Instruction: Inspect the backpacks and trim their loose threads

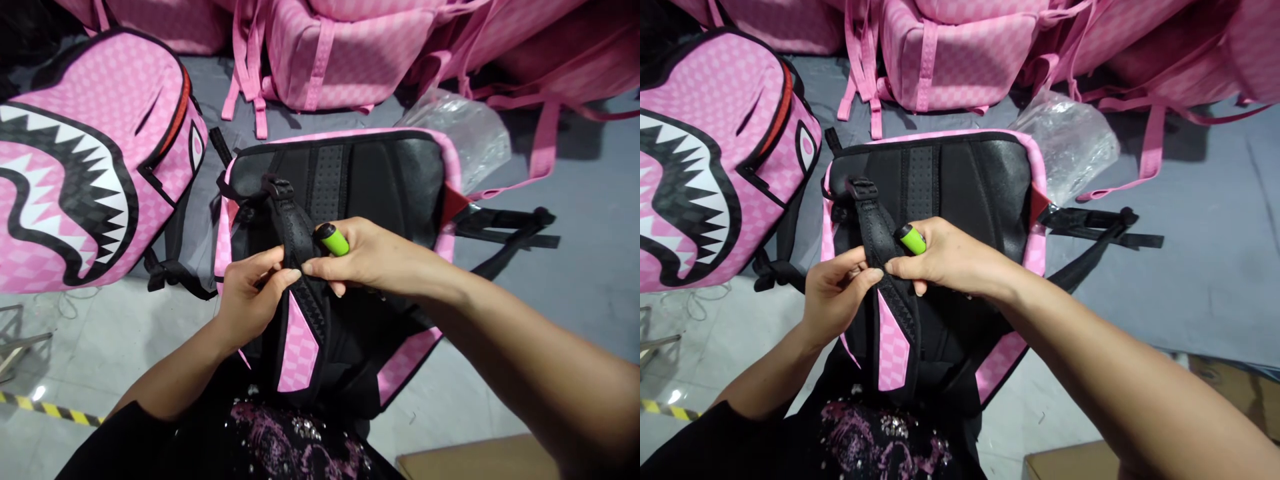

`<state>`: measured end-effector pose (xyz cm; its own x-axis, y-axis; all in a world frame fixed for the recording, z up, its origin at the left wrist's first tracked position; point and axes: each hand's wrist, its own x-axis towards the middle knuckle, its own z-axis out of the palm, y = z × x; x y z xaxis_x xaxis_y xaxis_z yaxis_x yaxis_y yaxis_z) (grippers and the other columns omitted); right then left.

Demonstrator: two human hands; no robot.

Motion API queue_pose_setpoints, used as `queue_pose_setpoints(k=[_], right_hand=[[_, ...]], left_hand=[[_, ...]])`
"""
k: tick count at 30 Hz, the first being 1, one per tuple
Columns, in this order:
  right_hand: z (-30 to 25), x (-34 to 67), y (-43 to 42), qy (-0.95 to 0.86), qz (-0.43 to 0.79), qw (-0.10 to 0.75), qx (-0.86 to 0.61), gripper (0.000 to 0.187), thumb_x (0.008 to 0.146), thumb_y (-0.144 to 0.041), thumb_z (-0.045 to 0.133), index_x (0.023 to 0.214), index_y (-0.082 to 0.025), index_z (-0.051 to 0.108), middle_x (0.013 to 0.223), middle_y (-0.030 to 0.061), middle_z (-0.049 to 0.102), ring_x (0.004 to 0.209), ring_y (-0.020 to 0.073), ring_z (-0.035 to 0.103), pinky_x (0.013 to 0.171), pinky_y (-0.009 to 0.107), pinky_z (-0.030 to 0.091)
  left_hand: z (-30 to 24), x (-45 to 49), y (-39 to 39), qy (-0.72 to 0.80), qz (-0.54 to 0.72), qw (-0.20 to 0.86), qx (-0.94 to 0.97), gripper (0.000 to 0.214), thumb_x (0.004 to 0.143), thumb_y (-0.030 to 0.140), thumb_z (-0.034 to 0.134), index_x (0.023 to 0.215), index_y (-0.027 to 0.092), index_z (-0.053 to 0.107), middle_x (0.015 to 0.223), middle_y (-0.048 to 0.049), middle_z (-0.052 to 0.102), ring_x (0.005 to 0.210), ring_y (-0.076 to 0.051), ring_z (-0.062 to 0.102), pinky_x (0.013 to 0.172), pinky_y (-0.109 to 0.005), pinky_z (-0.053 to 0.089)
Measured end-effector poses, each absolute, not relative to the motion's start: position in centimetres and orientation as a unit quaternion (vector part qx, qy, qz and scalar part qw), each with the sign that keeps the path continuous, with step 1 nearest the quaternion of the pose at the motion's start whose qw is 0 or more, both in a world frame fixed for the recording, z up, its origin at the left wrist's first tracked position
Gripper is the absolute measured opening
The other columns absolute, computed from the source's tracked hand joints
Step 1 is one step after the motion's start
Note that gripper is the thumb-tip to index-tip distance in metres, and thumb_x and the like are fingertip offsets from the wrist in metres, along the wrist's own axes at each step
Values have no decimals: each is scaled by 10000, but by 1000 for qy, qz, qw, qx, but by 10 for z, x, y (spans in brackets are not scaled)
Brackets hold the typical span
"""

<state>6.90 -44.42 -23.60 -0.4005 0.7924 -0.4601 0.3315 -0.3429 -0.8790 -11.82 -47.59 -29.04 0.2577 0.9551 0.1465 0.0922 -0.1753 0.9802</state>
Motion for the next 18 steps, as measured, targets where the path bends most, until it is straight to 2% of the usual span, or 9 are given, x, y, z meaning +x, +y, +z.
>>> queue_pose_setpoints(k=[4,6,9,12,15,18], right_hand=[[-241,66,-446,-537,614,213,-538,449,680,-451,807,582,-225,432,436,-70,485,376,60,382,374,221,240],[-243,62,-450,-530,612,217,-546,397,704,-393,778,618,-227,427,436,-84,468,372,60,379,373,216,245],[-246,58,-455,-534,606,208,-552,247,740,-283,700,689,-223,466,482,-96,460,390,68,405,391,214,276],[-247,57,-457,-574,540,241,-567,228,739,-229,671,667,-217,455,524,-88,451,446,68,433,440,213,292],[-247,61,-459,-570,556,234,-558,304,763,-305,701,653,-221,430,492,-83,457,442,70,420,448,219,284],[-245,66,-462,-535,620,216,-532,353,790,-448,714,705,-221,458,463,-68,519,407,77,397,437,229,281]], left_hand=[[-292,-119,-473,421,442,461,644,76,856,146,670,879,177,734,645,48,546,574,-49,451,516,-171,358],[-297,-120,-471,407,444,515,610,92,864,180,670,911,185,749,668,37,599,575,-58,495,537,-169,406],[-304,-119,-471,383,443,595,551,116,878,211,665,952,195,753,744,18,677,655,-83,601,650,-186,500],[-304,-117,-473,396,439,592,548,111,897,202,651,962,190,739,741,20,675,676,-82,608,636,-169,482],[-297,-117,-477,398,425,592,557,134,937,215,607,1018,181,708,698,31,637,605,-63,547,566,-159,429],[-289,-120,-481,379,411,618,552,152,959,229,585,1076,186,671,787,12,675,688,-79,599,665,-182,487]])
